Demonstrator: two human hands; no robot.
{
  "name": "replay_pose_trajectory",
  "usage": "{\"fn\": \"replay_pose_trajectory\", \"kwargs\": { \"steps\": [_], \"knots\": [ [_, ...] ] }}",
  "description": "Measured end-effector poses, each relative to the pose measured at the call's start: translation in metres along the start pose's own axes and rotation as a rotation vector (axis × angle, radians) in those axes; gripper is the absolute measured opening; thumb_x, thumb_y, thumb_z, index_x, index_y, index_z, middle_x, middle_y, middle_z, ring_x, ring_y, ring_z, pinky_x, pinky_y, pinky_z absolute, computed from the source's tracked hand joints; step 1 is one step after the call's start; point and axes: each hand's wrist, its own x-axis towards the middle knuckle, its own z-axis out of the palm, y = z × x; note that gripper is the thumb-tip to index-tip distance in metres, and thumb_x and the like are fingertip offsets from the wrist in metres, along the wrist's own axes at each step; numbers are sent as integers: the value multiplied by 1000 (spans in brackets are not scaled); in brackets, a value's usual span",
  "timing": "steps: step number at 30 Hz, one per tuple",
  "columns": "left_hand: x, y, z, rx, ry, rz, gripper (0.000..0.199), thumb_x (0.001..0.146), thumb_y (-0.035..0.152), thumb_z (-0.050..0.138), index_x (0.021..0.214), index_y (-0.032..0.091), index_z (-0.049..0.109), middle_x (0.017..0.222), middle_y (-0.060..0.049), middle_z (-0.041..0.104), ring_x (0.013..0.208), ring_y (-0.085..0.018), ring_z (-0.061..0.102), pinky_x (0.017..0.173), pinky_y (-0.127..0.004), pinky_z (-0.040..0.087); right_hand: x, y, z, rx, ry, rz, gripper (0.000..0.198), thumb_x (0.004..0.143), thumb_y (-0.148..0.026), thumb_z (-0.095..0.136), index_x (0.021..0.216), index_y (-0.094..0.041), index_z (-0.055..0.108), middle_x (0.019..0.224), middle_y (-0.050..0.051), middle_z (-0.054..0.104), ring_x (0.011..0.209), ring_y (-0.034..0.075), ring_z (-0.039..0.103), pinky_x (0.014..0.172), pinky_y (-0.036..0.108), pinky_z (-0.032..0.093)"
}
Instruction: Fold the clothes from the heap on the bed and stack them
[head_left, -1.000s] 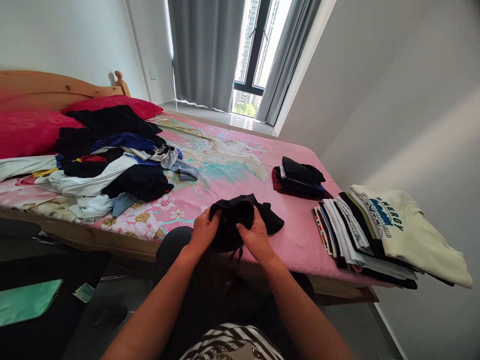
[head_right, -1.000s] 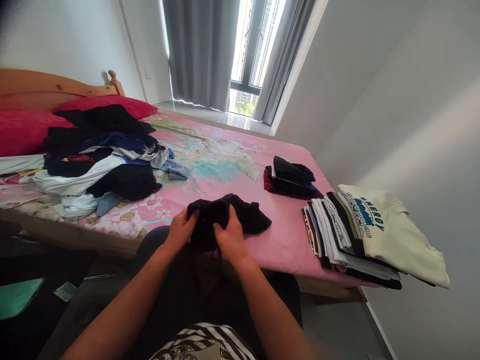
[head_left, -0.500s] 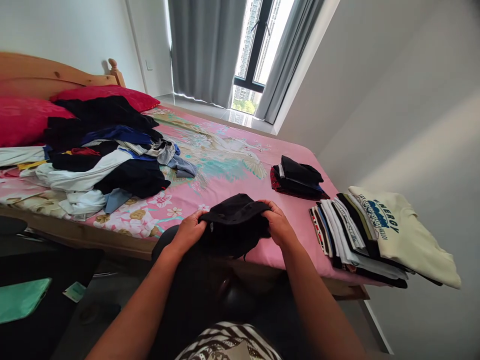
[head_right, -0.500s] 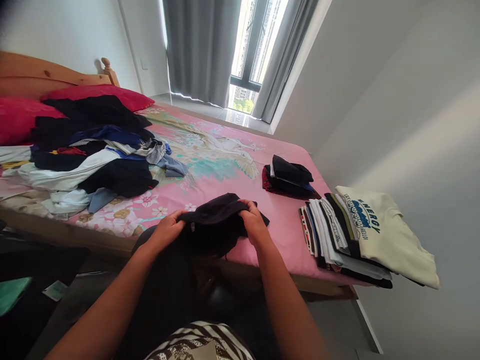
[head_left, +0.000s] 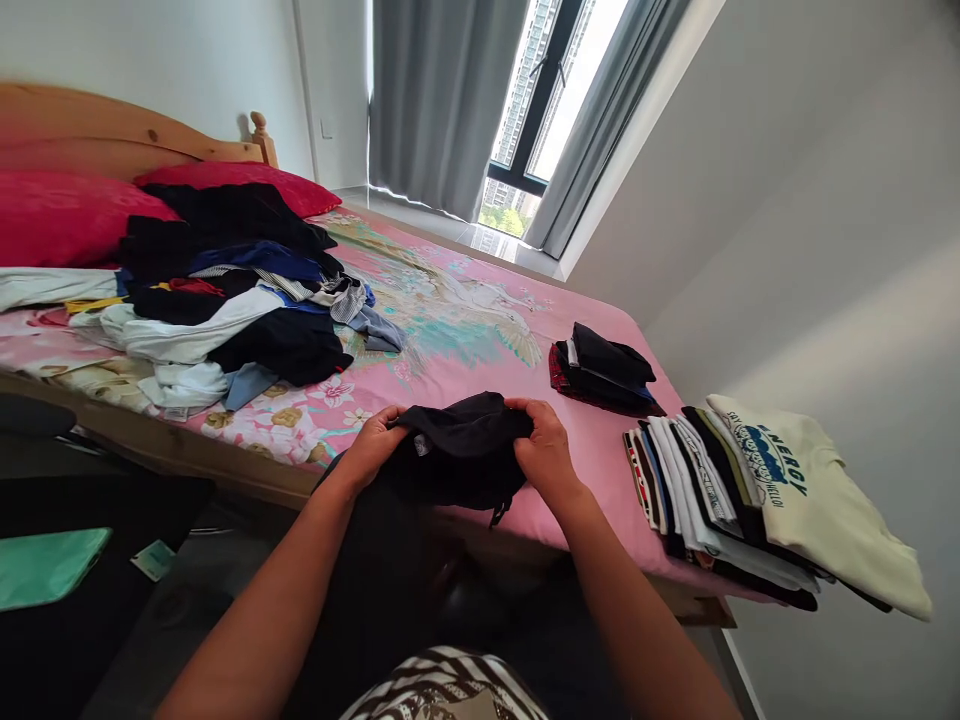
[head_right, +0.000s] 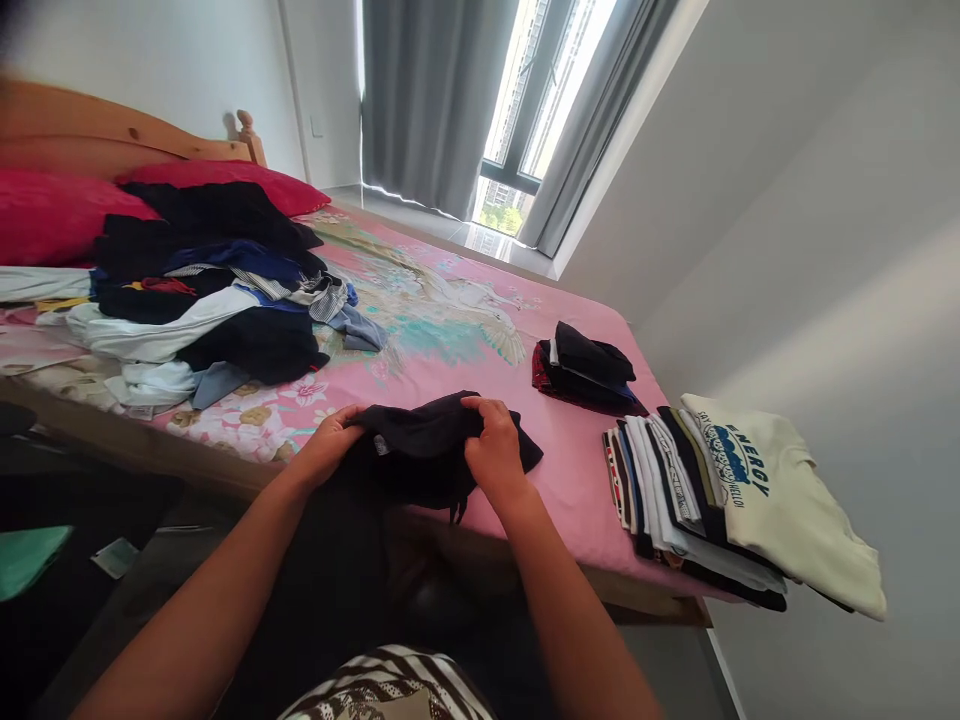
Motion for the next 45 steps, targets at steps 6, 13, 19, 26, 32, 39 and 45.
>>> {"fn": "replay_pose_trajectory", "kwargs": {
  "steps": [6, 13, 19, 26, 32, 39, 45],
  "knots": [
    [6, -3, -1, 291, -42, -26, 52, 71, 58, 58, 95, 13, 68, 82, -4, 70, 83, -24, 63, 71, -30, 47, 27, 4, -11, -524, -222, 99, 44, 72, -7, 44, 111, -19, 60, 107, 10, 56, 97, 22, 58, 82, 33, 45],
    [18, -12, -1, 561, -31, 66, 53, 80, 56, 44, 105, 16, 67, 103, -8, 69, 101, -27, 60, 88, -34, 44, 34, 26, -26, -624, -422, 171, 41, 75, -20, 48, 115, -24, 56, 111, 7, 58, 98, 21, 58, 80, 31, 43],
    [12, -13, 5, 702, -100, 165, 34, 80, 41, 47, 104, 24, 65, 102, -1, 68, 96, -22, 62, 85, -31, 46, 37, 17, -23, -662, -520, 223, 38, 75, -23, 46, 111, -24, 59, 112, 7, 62, 103, 23, 57, 80, 32, 41],
    [-38, -19, 24, 745, 330, 596, 15, 76, 21, 51, 89, 18, 58, 87, -6, 60, 86, -19, 56, 79, -31, 45, 37, -1, -15, -659, -490, 182, 33, 78, -30, 44, 106, -25, 60, 106, 6, 64, 96, 23, 59, 75, 32, 40],
    [-78, -19, 68, 842, -18, 298, 41, 77, 51, 58, 105, 21, 61, 78, -2, 62, 72, -17, 59, 66, -27, 43, 28, -15, 0, -654, -473, 149, 32, 79, -32, 45, 107, -24, 58, 105, 6, 62, 93, 23, 59, 76, 32, 40],
    [-29, -19, 81, 298, -205, -141, 28, 82, 39, 47, 81, 15, 61, 66, -3, 62, 53, -15, 58, 48, -25, 39, 16, -22, -4, -520, -470, 140, 34, 74, -24, 52, 107, -26, 59, 101, 3, 59, 87, 18, 57, 75, 27, 39],
    [-6, -3, 65, -287, -154, -156, 23, 72, 30, 60, 90, 17, 56, 92, -5, 66, 82, -18, 65, 67, -27, 52, 15, -16, -12, -350, -415, 164, 36, 74, -20, 51, 109, -24, 59, 102, 3, 58, 81, 14, 54, 79, 25, 39]
  ]
}}
